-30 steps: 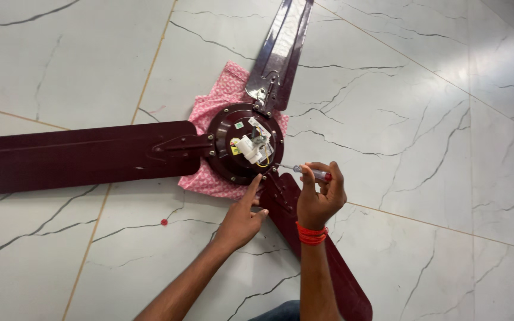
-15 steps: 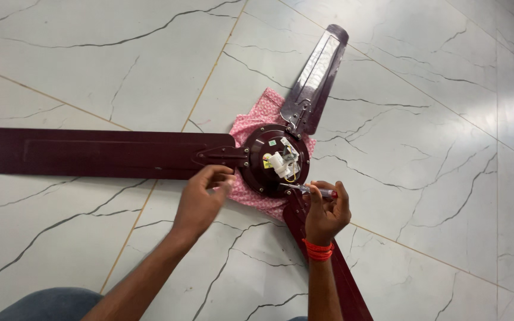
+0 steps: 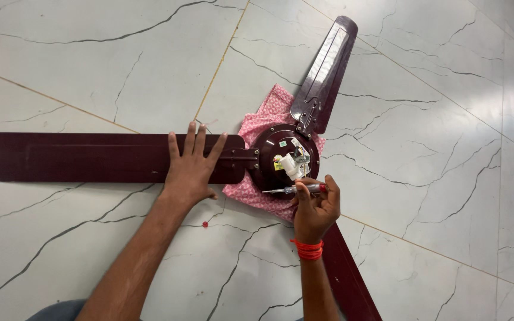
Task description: The person uses a screwdriver to tighten screws on the central hub of a ceiling fan lying on the floor. They rotate the fan to access different screws and continue tightening them.
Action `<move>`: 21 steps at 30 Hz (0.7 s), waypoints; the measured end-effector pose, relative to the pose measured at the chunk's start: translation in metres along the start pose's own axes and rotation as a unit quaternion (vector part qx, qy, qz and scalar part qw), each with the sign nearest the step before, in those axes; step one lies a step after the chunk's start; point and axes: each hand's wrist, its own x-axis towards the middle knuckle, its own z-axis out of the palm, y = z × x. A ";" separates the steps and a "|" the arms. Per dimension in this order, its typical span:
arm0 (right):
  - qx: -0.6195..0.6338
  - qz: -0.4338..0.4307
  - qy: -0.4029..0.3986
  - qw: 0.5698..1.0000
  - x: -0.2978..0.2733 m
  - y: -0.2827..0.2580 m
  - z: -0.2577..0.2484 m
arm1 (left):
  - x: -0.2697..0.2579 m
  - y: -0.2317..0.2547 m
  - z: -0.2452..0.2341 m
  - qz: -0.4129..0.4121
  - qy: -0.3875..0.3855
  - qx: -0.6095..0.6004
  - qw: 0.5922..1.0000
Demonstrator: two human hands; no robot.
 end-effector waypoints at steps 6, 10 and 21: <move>0.029 0.052 0.032 0.998 0.005 0.009 0.019 | 0.014 -0.012 0.026 -0.012 0.101 0.076 0.992; 0.010 0.030 0.016 0.999 0.011 0.010 0.022 | 0.017 -0.012 0.037 -0.013 0.095 0.069 0.993; 0.007 -0.033 -0.092 0.995 0.014 -0.014 0.030 | 0.017 -0.015 0.027 -0.005 0.055 0.118 0.991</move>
